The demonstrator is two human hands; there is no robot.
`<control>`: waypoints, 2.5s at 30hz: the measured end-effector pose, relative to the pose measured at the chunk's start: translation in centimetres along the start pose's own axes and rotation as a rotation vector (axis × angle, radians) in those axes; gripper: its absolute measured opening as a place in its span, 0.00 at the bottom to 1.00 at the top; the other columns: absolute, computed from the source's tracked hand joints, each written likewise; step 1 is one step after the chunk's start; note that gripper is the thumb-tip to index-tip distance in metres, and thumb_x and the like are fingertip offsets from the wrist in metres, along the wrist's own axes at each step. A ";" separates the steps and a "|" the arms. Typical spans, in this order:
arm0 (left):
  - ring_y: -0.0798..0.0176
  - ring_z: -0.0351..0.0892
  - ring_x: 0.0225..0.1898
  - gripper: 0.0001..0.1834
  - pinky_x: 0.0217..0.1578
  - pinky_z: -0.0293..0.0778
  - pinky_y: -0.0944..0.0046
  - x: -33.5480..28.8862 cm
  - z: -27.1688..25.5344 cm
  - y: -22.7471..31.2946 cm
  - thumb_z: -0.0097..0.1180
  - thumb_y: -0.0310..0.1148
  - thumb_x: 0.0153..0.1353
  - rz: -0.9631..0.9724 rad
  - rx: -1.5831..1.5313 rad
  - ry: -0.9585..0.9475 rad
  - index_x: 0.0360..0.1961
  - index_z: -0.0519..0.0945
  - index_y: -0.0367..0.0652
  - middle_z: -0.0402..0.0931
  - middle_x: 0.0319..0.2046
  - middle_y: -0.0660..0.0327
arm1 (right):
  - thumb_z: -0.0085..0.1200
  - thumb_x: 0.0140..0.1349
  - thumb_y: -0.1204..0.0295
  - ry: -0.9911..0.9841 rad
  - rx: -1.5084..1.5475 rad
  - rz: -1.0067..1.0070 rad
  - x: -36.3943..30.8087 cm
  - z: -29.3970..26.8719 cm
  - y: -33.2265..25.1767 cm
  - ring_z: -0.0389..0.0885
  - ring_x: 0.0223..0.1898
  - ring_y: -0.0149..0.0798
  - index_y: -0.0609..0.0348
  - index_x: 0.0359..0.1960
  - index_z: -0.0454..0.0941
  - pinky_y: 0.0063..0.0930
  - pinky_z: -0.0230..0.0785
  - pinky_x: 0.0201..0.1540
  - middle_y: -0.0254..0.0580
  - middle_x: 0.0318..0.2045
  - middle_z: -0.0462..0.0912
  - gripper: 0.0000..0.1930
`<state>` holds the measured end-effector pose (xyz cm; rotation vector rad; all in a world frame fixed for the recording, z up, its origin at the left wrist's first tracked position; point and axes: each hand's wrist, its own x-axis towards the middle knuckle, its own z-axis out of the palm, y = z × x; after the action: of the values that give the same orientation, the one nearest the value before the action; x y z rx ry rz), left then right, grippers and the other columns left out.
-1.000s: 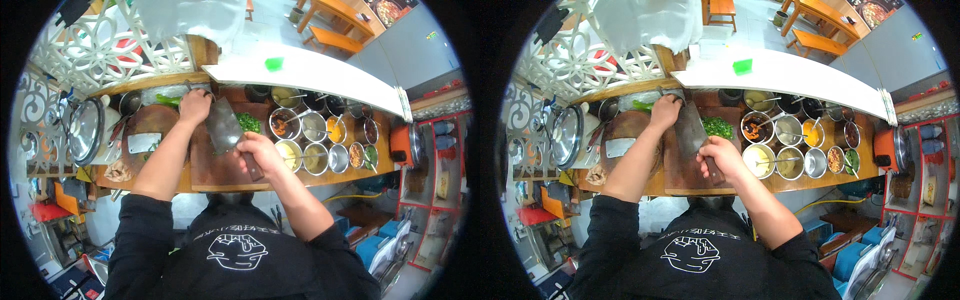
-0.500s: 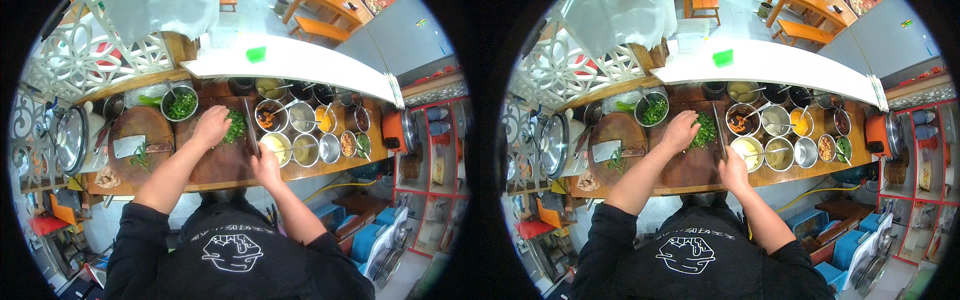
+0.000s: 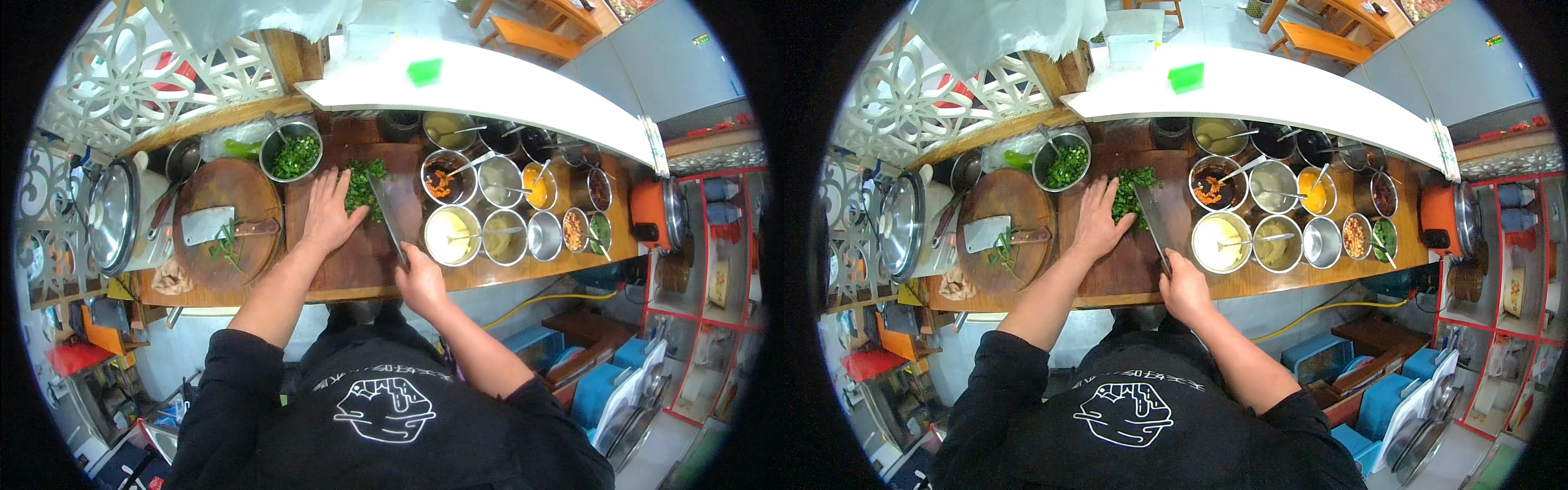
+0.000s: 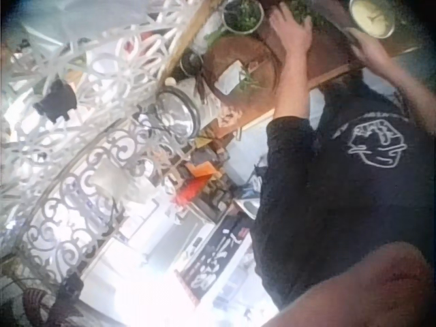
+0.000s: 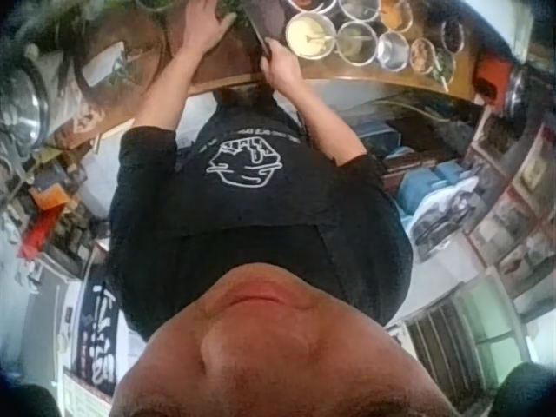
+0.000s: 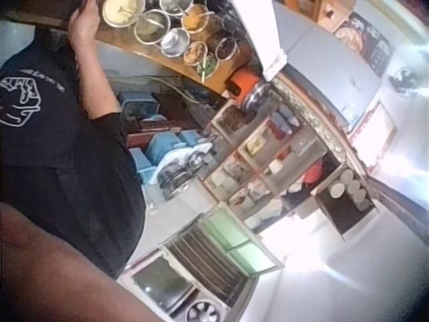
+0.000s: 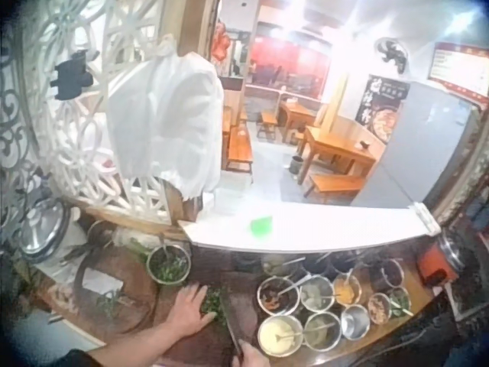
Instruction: The person gathers a bunch of green onions, trims the ends, and finely chops them on a wooden cutting board using a cleaver. The chopped onions are then transferred into a small metal bowl.
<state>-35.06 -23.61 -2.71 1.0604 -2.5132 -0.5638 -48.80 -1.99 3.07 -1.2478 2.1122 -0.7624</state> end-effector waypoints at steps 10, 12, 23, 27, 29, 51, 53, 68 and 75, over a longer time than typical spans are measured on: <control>0.32 0.57 0.77 0.46 0.78 0.53 0.40 -2.3 1.0 1.9 0.70 0.45 0.64 -0.079 -0.110 0.037 0.77 0.64 0.35 0.58 0.77 0.35 | 0.59 0.68 0.77 -0.055 0.401 0.162 -1.9 1.4 0.0 0.85 0.31 0.38 0.62 0.63 0.76 0.33 0.80 0.36 0.49 0.40 0.86 0.21; 0.32 0.57 0.77 0.47 0.78 0.54 0.40 -2.8 1.2 2.4 0.70 0.47 0.64 -0.083 -0.134 0.057 0.77 0.64 0.35 0.58 0.77 0.35 | 0.57 0.70 0.79 -0.077 0.659 0.295 -2.1 1.7 0.8 0.81 0.27 0.28 0.59 0.63 0.75 0.25 0.76 0.29 0.37 0.36 0.83 0.20; 0.31 0.58 0.76 0.44 0.76 0.56 0.39 -4.1 3.2 4.4 0.70 0.48 0.63 -0.132 -0.149 0.177 0.74 0.68 0.34 0.60 0.75 0.35 | 0.55 0.73 0.80 -0.252 1.173 0.531 -1.9 3.9 2.6 0.84 0.31 0.36 0.58 0.56 0.69 0.30 0.82 0.32 0.44 0.38 0.84 0.14; 0.31 0.59 0.75 0.42 0.75 0.58 0.39 -4.5 3.8 5.2 0.70 0.45 0.63 -0.166 -0.188 0.234 0.72 0.69 0.33 0.62 0.73 0.34 | 0.55 0.73 0.81 -0.347 1.239 0.550 -1.4 5.3 1.3 0.85 0.32 0.36 0.58 0.55 0.71 0.31 0.83 0.35 0.44 0.38 0.85 0.13; 0.30 0.60 0.75 0.39 0.75 0.59 0.39 -4.7 3.9 5.4 0.69 0.42 0.64 -0.177 -0.219 0.267 0.71 0.70 0.33 0.62 0.73 0.34 | 0.55 0.73 0.81 -0.376 1.268 0.555 -1.5 5.8 1.3 0.85 0.33 0.36 0.58 0.54 0.72 0.31 0.84 0.36 0.44 0.38 0.85 0.12; 0.29 0.71 0.68 0.28 0.70 0.67 0.41 3.9 -7.0 1.9 0.64 0.36 0.68 -0.247 -0.118 0.477 0.64 0.76 0.29 0.72 0.66 0.31 | 0.54 0.70 0.80 -0.540 1.313 0.366 7.8 1.1 -9.9 0.84 0.30 0.38 0.62 0.51 0.70 0.36 0.83 0.31 0.47 0.36 0.83 0.11; 0.31 0.72 0.67 0.27 0.69 0.68 0.42 5.4 -7.0 -0.3 0.63 0.37 0.69 -0.292 -0.074 0.439 0.63 0.78 0.30 0.74 0.64 0.32 | 0.54 0.70 0.80 -0.534 1.330 0.362 9.5 1.2 -11.2 0.84 0.29 0.39 0.61 0.51 0.67 0.36 0.82 0.30 0.47 0.35 0.83 0.12; 0.33 0.83 0.52 0.20 0.56 0.78 0.42 10.4 -7.6 -4.6 0.62 0.38 0.68 -0.559 -0.001 0.237 0.53 0.85 0.33 0.82 0.49 0.34 | 0.53 0.70 0.79 -0.476 1.300 0.490 8.9 -0.9 -12.2 0.82 0.25 0.38 0.65 0.51 0.68 0.33 0.79 0.25 0.48 0.32 0.82 0.11; 0.34 0.84 0.49 0.20 0.53 0.78 0.40 11.0 -8.8 -6.6 0.54 0.41 0.73 -0.429 0.086 0.109 0.42 0.87 0.32 0.85 0.40 0.36 | 0.53 0.69 0.78 -0.419 1.222 0.423 9.3 -3.7 -12.3 0.82 0.25 0.37 0.63 0.44 0.71 0.33 0.77 0.24 0.46 0.32 0.83 0.06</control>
<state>-34.27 -37.91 3.49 1.6333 -2.2392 -0.4959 -48.16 -14.55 12.70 -0.2322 1.0930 -1.1657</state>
